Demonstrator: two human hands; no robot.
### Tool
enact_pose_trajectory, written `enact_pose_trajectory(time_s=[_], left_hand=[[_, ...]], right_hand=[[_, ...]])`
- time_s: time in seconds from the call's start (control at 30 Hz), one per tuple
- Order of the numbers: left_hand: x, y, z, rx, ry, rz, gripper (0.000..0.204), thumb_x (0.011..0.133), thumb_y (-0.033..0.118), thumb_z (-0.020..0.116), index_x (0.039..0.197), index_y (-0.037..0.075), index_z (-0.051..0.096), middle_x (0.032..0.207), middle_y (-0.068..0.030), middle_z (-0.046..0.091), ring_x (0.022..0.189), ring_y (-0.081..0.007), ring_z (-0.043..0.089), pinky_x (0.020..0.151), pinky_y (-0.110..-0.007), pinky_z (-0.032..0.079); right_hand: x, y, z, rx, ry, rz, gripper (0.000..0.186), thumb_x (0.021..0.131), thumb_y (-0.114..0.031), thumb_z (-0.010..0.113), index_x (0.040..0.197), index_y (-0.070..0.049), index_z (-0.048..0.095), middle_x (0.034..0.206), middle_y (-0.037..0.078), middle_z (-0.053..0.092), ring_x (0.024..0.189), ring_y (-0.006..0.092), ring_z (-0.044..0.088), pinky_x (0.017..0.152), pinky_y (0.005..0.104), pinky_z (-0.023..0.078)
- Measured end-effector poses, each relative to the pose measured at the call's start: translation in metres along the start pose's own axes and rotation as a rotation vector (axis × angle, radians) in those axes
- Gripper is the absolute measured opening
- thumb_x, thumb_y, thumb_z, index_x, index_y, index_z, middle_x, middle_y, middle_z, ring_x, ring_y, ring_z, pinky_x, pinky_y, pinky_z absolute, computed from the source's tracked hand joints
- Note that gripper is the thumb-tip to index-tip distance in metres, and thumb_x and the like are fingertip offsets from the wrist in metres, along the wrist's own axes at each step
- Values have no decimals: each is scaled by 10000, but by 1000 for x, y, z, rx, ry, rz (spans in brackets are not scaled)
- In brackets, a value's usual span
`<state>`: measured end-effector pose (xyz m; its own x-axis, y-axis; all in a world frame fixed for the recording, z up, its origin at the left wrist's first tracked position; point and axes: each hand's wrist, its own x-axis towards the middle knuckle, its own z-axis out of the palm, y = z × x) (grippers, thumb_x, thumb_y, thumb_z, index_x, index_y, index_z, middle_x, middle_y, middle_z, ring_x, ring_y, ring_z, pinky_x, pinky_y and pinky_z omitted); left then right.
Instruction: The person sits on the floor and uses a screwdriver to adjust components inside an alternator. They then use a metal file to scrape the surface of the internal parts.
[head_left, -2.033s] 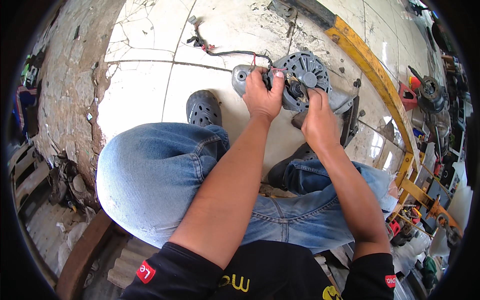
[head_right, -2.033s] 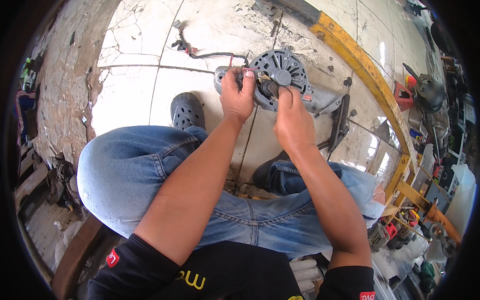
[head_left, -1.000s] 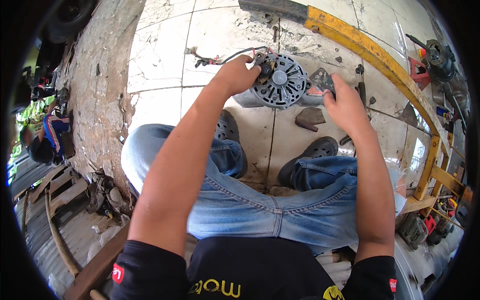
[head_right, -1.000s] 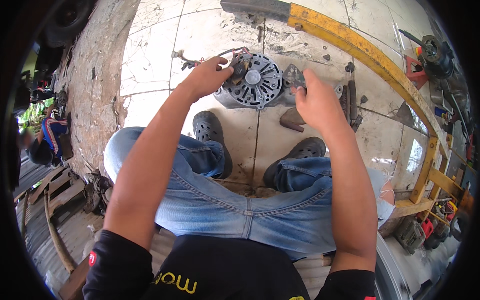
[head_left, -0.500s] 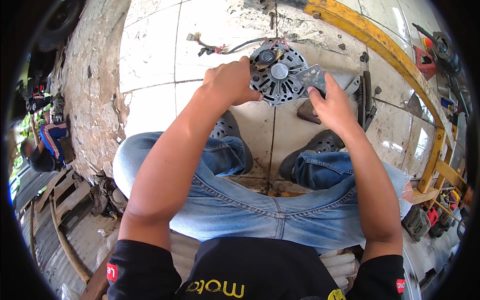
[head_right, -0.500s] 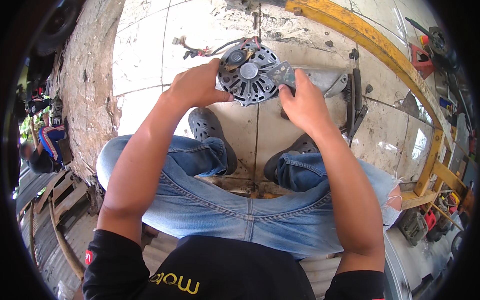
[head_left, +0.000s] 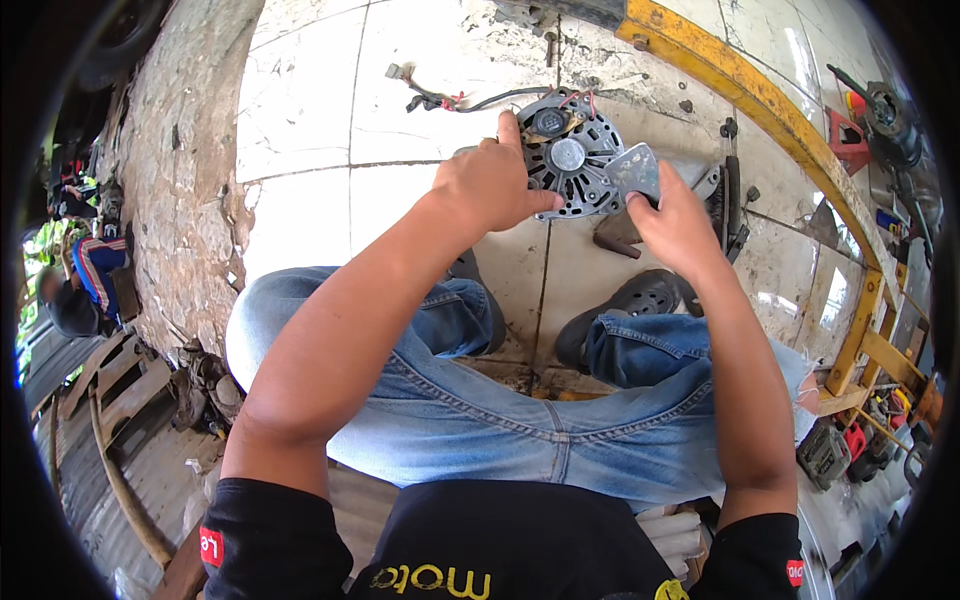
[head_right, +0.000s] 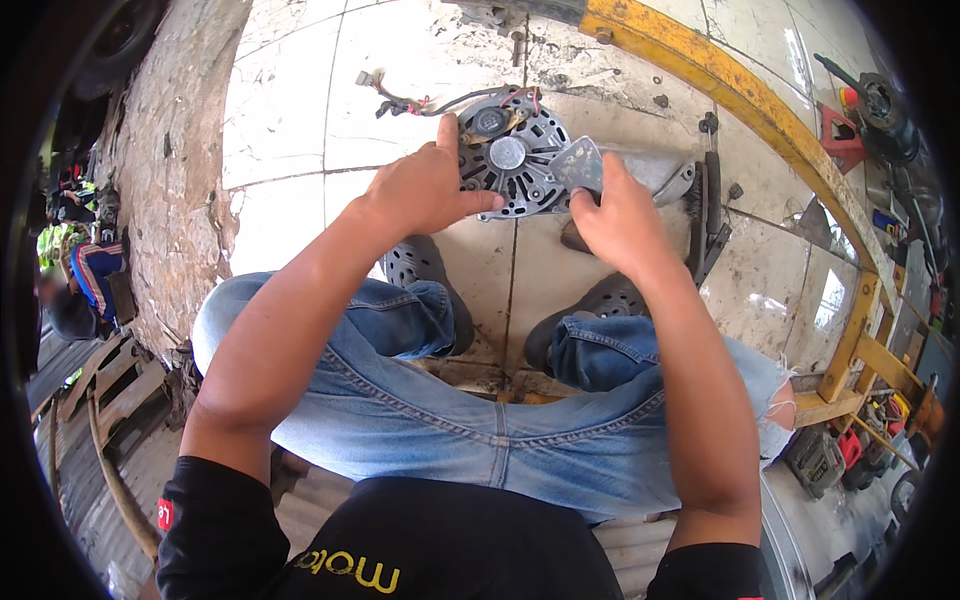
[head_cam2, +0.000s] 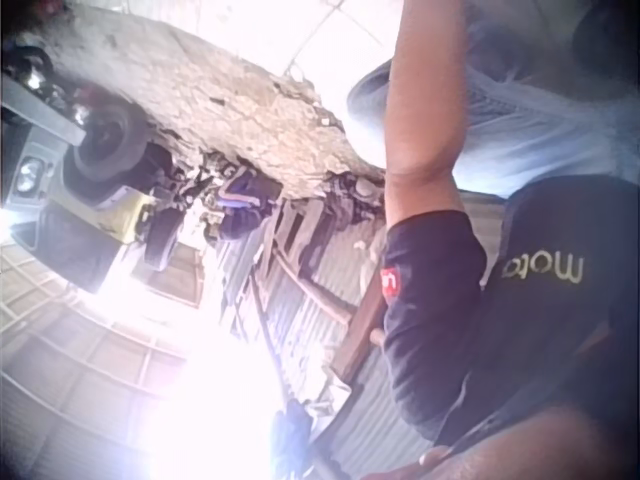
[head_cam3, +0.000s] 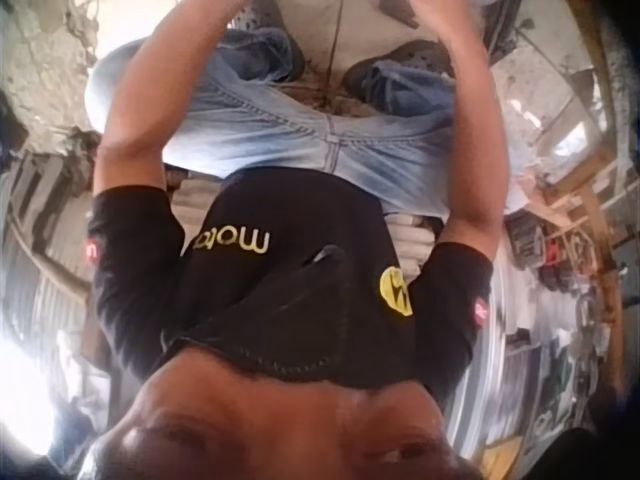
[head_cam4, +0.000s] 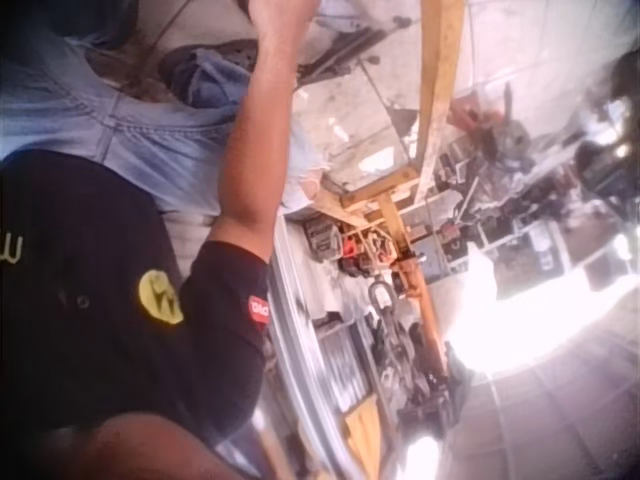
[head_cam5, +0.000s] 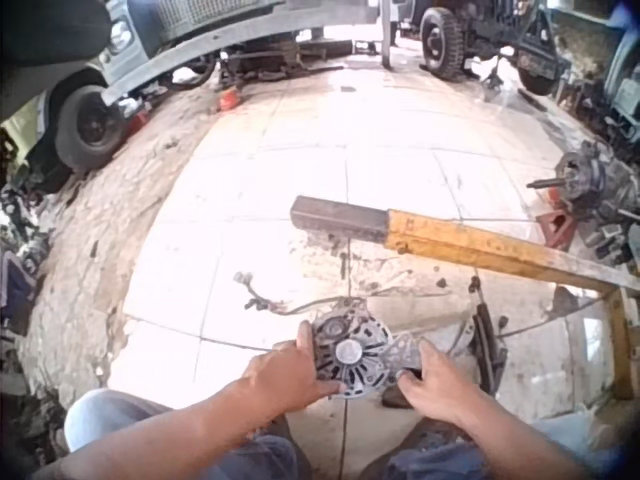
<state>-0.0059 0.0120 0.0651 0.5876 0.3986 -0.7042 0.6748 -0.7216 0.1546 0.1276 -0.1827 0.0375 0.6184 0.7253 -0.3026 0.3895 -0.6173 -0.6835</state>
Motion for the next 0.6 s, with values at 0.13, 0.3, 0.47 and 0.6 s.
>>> enact_pose_trajectory(time_s=[0.13, 0.3, 0.47, 0.6], left_hand=[[3, -8, -7, -58, -22, 78, 1231, 844, 584, 764, 1602, -75, 52, 1279, -232, 655, 1175, -362, 662, 994, -435, 542], [5, -1, -12, -145, -47, 71, 1138, 867, 386, 760, 1603, -75, 25, 1360, -268, 587, 1223, -390, 625, 1044, -425, 513], [15, -9, 0, -260, -1, 78, 1127, 824, 278, 751, 1611, -55, 16, 1486, -314, 457, 1317, -420, 550, 1097, -422, 478], [18, -14, 5, -368, 96, 200, 1163, 789, 315, 799, 1611, -37, 55, 1516, -327, 416, 1354, -435, 519, 1122, -427, 462]], right_hand=[[9, -10, -12, -43, 40, 107, 325, 922, -237, 619, 1082, 37, 552, 1000, 316, 687, 959, 483, 666, 838, 501, 508], [8, 1, -11, 2, 19, 74, 331, 918, -236, 619, 1094, 36, 553, 998, 315, 690, 970, 479, 667, 842, 507, 504], [6, -9, -8, -40, -64, 150, 336, 907, -221, 622, 1111, 36, 549, 1015, 321, 687, 1004, 487, 658, 867, 517, 500], [6, -15, -13, 8, -64, 153, 333, 899, -216, 626, 1110, 31, 553, 1021, 314, 687, 999, 496, 652, 862, 515, 502]])
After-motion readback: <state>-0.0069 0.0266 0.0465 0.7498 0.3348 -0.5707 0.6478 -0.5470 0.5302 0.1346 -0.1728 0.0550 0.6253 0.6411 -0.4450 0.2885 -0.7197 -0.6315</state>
